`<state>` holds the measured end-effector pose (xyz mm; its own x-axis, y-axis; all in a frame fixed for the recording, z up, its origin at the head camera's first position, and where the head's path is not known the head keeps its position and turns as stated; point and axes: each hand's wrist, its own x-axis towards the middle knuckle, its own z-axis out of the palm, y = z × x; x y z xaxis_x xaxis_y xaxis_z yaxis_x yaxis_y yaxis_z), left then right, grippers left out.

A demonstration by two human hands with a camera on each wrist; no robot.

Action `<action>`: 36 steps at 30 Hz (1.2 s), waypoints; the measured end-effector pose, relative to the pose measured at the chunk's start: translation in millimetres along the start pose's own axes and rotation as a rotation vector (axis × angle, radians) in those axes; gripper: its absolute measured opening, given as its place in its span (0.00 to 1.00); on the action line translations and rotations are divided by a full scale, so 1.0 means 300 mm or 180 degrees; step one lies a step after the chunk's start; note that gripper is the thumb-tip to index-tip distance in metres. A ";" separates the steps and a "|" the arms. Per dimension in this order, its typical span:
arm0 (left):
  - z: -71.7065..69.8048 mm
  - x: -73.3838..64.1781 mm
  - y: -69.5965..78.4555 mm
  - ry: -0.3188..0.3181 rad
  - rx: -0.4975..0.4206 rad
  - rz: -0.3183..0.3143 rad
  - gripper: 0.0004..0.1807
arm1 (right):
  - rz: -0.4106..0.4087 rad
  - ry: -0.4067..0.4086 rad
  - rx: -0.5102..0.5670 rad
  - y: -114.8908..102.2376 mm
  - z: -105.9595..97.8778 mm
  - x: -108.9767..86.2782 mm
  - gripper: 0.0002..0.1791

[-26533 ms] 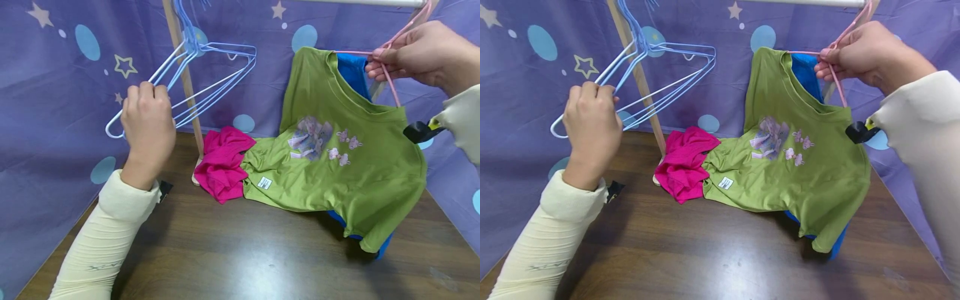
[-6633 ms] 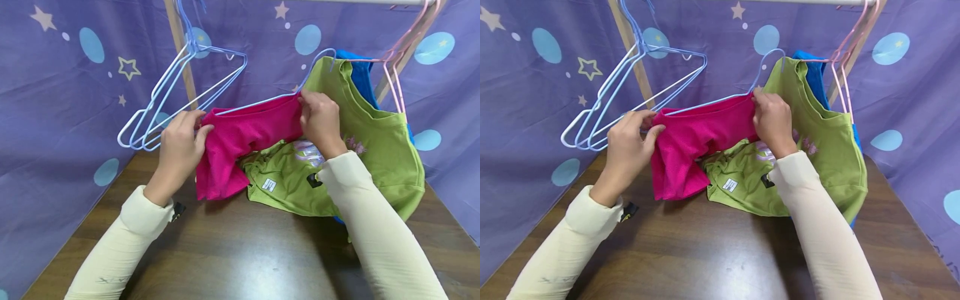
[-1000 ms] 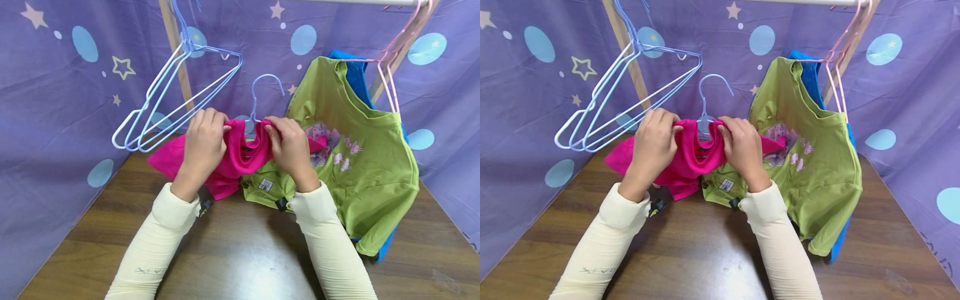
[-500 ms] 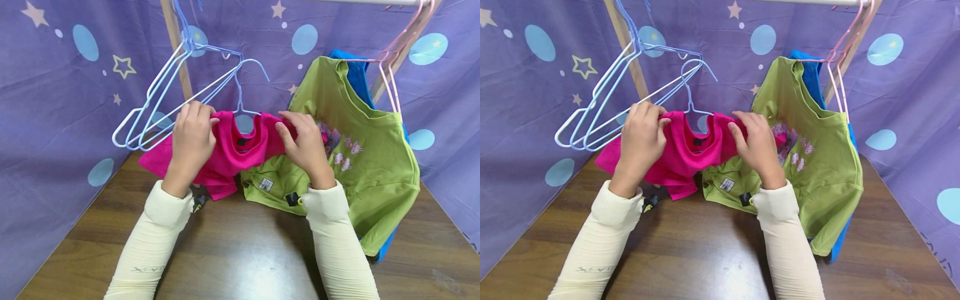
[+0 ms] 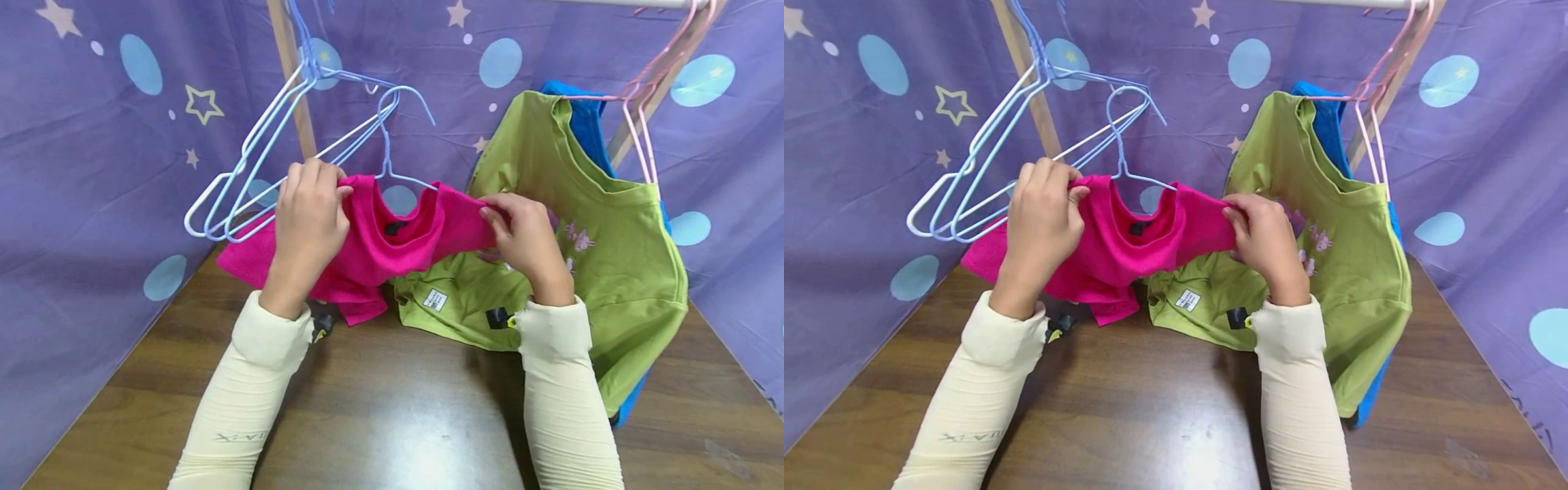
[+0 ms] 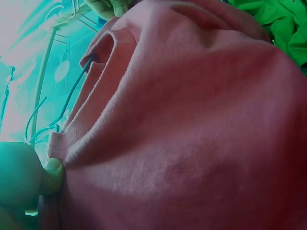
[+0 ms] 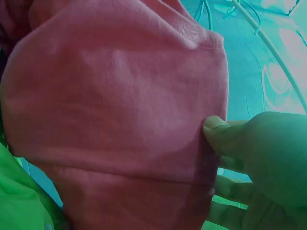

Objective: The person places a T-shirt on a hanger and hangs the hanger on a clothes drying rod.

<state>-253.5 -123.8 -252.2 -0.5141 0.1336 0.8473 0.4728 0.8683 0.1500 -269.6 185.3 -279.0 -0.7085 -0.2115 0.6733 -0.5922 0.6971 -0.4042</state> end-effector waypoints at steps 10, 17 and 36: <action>-0.014 0.007 -0.009 0.0056 -0.0010 -0.0140 0.09 | -0.0149 0.0767 -0.0114 0.024 -0.005 -0.003 0.05; -0.024 0.012 -0.011 0.0109 -0.0055 -0.0238 0.09 | -0.0132 0.1180 -0.0129 0.037 -0.005 -0.001 0.06; -0.008 -0.003 0.020 0.0014 -0.0053 -0.0155 0.08 | -0.0140 0.0878 0.0019 -0.008 0.003 0.013 0.14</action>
<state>-248.6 -119.8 -250.8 -0.5337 0.0893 0.8409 0.4592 0.8657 0.1995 -271.2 182.1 -276.0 -0.5512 -0.0463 0.8331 -0.6228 0.6872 -0.3739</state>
